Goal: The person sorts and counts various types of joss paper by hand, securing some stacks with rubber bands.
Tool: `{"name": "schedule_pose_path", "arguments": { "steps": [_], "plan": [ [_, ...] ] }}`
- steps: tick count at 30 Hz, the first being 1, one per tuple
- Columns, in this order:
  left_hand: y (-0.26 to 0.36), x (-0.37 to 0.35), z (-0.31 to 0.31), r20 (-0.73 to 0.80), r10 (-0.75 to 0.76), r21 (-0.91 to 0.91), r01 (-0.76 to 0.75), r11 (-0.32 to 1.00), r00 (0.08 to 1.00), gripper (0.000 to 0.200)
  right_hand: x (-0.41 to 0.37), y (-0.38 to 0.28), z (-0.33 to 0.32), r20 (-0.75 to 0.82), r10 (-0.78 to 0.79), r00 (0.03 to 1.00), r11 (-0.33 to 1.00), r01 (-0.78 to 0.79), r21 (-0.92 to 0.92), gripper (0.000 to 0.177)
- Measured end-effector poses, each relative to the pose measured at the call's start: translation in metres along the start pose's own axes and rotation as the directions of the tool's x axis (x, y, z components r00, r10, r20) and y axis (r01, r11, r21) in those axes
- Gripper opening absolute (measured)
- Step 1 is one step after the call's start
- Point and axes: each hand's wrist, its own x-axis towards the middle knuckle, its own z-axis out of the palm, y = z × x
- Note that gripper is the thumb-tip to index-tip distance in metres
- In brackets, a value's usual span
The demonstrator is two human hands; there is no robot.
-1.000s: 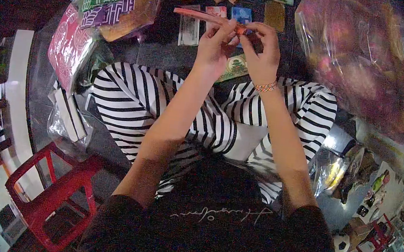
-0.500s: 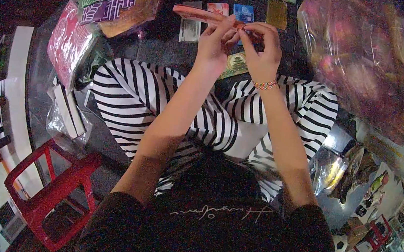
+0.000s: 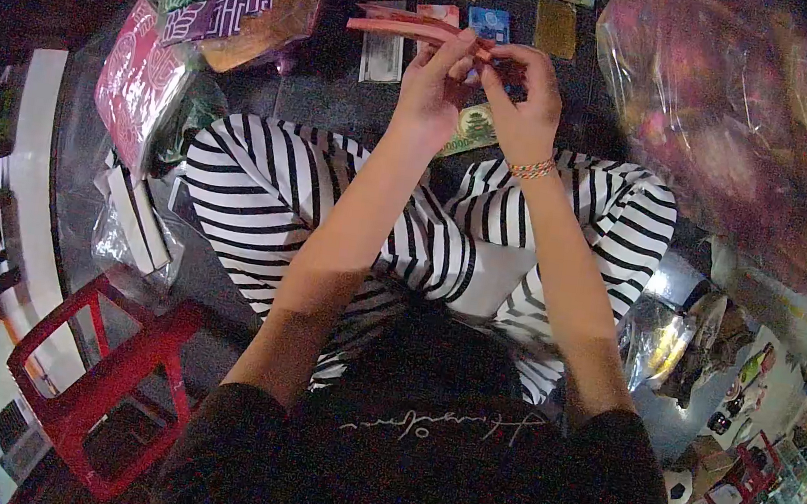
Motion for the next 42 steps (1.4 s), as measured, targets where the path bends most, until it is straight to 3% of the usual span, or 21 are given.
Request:
{"name": "schedule_pose_path", "arguments": {
  "steps": [2, 4, 8, 10, 14, 17, 18, 19, 20, 21, 23, 24, 25, 26, 27, 29, 33, 34, 37, 39, 42],
  "plan": [
    [0.001, -0.002, 0.002, -0.018, 0.003, 0.014, -0.003, 1.0, 1.0, 0.019, -0.001, -0.002, 0.001, 0.016, -0.016, 1.0, 1.0, 0.016, -0.01, 0.023],
    [0.001, -0.001, 0.001, -0.029, -0.001, 0.016, 0.001, 1.0, 1.0, 0.02, -0.002, -0.006, 0.004, -0.044, 0.148, 0.988, 0.965, -0.134, 0.225, 0.025],
    [0.003, -0.003, 0.002, -0.033, -0.021, 0.024, 0.022, 0.999, 0.999, 0.02, 0.005, -0.008, -0.003, 0.023, 0.042, 0.999, 0.995, -0.044, 0.084, 0.026],
    [0.002, 0.0, 0.0, 0.02, -0.013, 0.002, 0.013, 1.0, 1.0, 0.019, 0.006, -0.009, -0.007, 0.059, -0.121, 0.991, 0.986, 0.127, -0.113, 0.024],
    [0.0, 0.001, -0.001, 0.024, -0.022, 0.003, 0.022, 1.0, 0.999, 0.019, 0.007, -0.007, -0.007, 0.041, -0.078, 0.996, 0.996, 0.079, -0.028, 0.02],
    [0.012, -0.013, 0.013, 0.004, -0.059, 0.094, 0.058, 0.994, 0.998, 0.023, 0.008, -0.013, -0.014, 0.032, 0.06, 0.998, 0.994, -0.063, 0.092, 0.019],
    [0.025, -0.023, 0.017, 0.085, -0.117, 0.45, 0.066, 0.891, 0.99, 0.025, 0.012, -0.019, -0.019, 0.01, 0.011, 1.0, 1.0, -0.011, 0.003, 0.017],
    [0.038, -0.032, 0.021, 0.14, -0.197, 0.743, 0.029, 0.668, 0.97, 0.029, 0.015, -0.023, -0.025, -0.008, -0.04, 0.999, 0.995, 0.039, -0.088, 0.016],
    [0.049, -0.04, 0.022, 0.127, -0.312, 0.847, 0.06, 0.529, 0.942, 0.033, 0.017, -0.024, -0.03, -0.006, 0.016, 1.0, 1.0, -0.016, -0.012, 0.016],
    [0.061, -0.049, 0.03, 0.13, -0.313, 0.848, 0.058, 0.526, 0.941, 0.033, 0.02, -0.024, -0.035, -0.01, 0.014, 1.0, 1.0, -0.015, -0.012, 0.016],
    [0.084, -0.067, 0.053, 0.361, -0.297, 0.898, -0.244, 0.366, 0.884, 0.037, 0.026, -0.029, -0.045, -0.005, -0.008, 1.0, 1.0, 0.008, 0.006, 0.017],
    [0.089, -0.075, 0.064, 0.362, -0.299, 0.9, -0.246, 0.36, 0.883, 0.037, 0.027, -0.035, -0.051, -0.013, -0.011, 1.0, 0.998, 0.01, -0.061, 0.018],
    [0.092, -0.083, 0.074, 0.437, 0.003, 0.864, -0.42, 0.279, 0.9, 0.035, 0.029, -0.045, -0.056, -0.019, -0.012, 1.0, 0.998, 0.011, -0.057, 0.018],
    [0.095, -0.089, 0.083, 0.503, 0.296, 0.817, -0.559, 0.146, 0.812, 0.034, 0.032, -0.055, -0.06, -0.003, -0.038, 0.999, 0.999, 0.038, -0.038, 0.019],
    [0.099, -0.093, 0.092, 0.508, 0.294, 0.816, -0.562, 0.139, 0.81, 0.034, 0.033, -0.064, -0.064, 0.013, -0.065, 0.998, 0.998, 0.065, -0.019, 0.021],
    [0.102, -0.098, 0.107, 0.754, 0.304, 0.646, -0.57, -0.508, 0.583, 0.032, 0.033, -0.075, -0.069, 0.008, -0.115, 0.993, 0.993, 0.116, -0.01, 0.021],
    [0.082, -0.106, 0.113, 0.751, 0.381, 0.661, -0.606, -0.443, 0.54, 0.024, 0.031, -0.097, -0.081, -0.013, -0.227, 0.974, 0.973, 0.227, 0.039, 0.022],
    [0.078, -0.111, 0.121, 0.706, 0.427, 0.705, -0.618, -0.349, 0.565, 0.019, 0.03, -0.101, -0.084, -0.018, -0.226, 0.974, 0.973, 0.227, 0.042, 0.022],
    [0.073, -0.115, 0.124, 0.757, 0.454, 0.642, -0.666, -0.379, 0.471, 0.017, 0.028, -0.111, -0.094, -0.007, -0.264, 0.964, 0.961, 0.264, 0.083, 0.02],
    [0.07, -0.12, 0.129, 0.764, 0.455, 0.634, -0.659, -0.404, 0.456, 0.018, 0.026, -0.116, -0.1, 0.029, -0.298, 0.954, 0.941, 0.289, 0.176, 0.021],
    [0.066, -0.127, 0.134, 0.771, 0.458, 0.626, -0.655, -0.423, 0.442, 0.018, 0.029, -0.123, -0.106, -0.051, -0.361, 0.931, 0.927, 0.364, 0.084, 0.021]
  ]
}}
